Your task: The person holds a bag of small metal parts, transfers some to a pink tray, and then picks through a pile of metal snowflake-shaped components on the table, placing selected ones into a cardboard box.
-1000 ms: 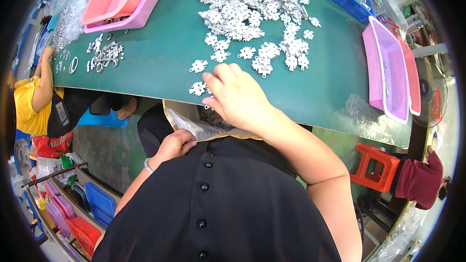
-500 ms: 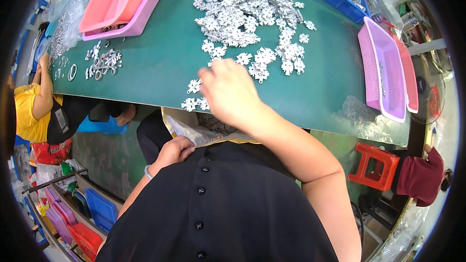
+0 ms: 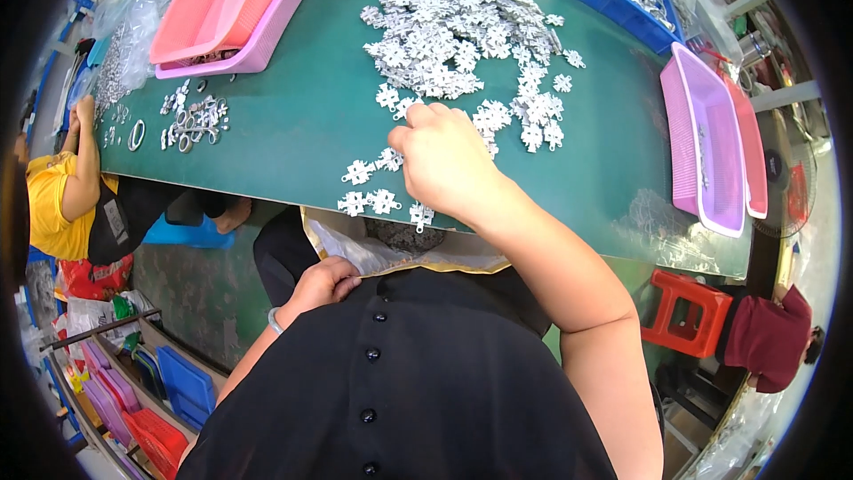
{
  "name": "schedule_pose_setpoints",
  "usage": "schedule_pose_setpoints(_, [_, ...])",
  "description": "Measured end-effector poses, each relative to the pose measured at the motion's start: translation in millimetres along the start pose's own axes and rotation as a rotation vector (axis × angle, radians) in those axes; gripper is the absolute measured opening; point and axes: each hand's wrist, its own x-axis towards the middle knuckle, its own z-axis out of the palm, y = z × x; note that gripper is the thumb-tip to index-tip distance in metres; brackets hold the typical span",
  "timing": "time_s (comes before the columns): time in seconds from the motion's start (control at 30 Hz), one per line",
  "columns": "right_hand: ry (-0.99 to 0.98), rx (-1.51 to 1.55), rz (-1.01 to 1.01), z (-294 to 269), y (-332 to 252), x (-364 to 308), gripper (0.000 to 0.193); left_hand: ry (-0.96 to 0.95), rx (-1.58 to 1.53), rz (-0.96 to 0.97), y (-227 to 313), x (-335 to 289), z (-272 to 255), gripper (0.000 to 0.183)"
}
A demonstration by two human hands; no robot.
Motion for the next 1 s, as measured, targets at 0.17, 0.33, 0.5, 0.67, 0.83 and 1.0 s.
schedule_pose_setpoints(0.17, [0.141, -0.147, 0.072, 12, 7, 20, 0.019, -0.023, 0.019, 0.014, 0, 4, 0, 0.008])
schedule_pose_setpoints(0.33, [0.078, -0.23, 0.009, 18, -6, 19, 0.02, -0.025, 0.008, 0.001, 1, 4, -1, 0.008])
schedule_pose_setpoints(0.5, [0.062, -0.064, -0.102, 17, -33, -1, 0.023, -0.016, 0.011, 0.031, 0, 5, -1, 0.007])
schedule_pose_setpoints(0.67, [0.126, -0.177, 0.076, -4, -13, -13, 0.022, 0.003, 0.005, 0.027, -1, 3, 1, 0.008])
schedule_pose_setpoints(0.83, [0.11, -0.312, 0.259, -17, 14, -30, 0.026, -0.01, 0.044, 0.047, -1, 6, 1, 0.008])
schedule_pose_setpoints(1.0, [0.092, -0.02, 0.077, -20, 6, -42, 0.032, -0.021, 0.034, 0.028, 2, 6, 0, 0.007])
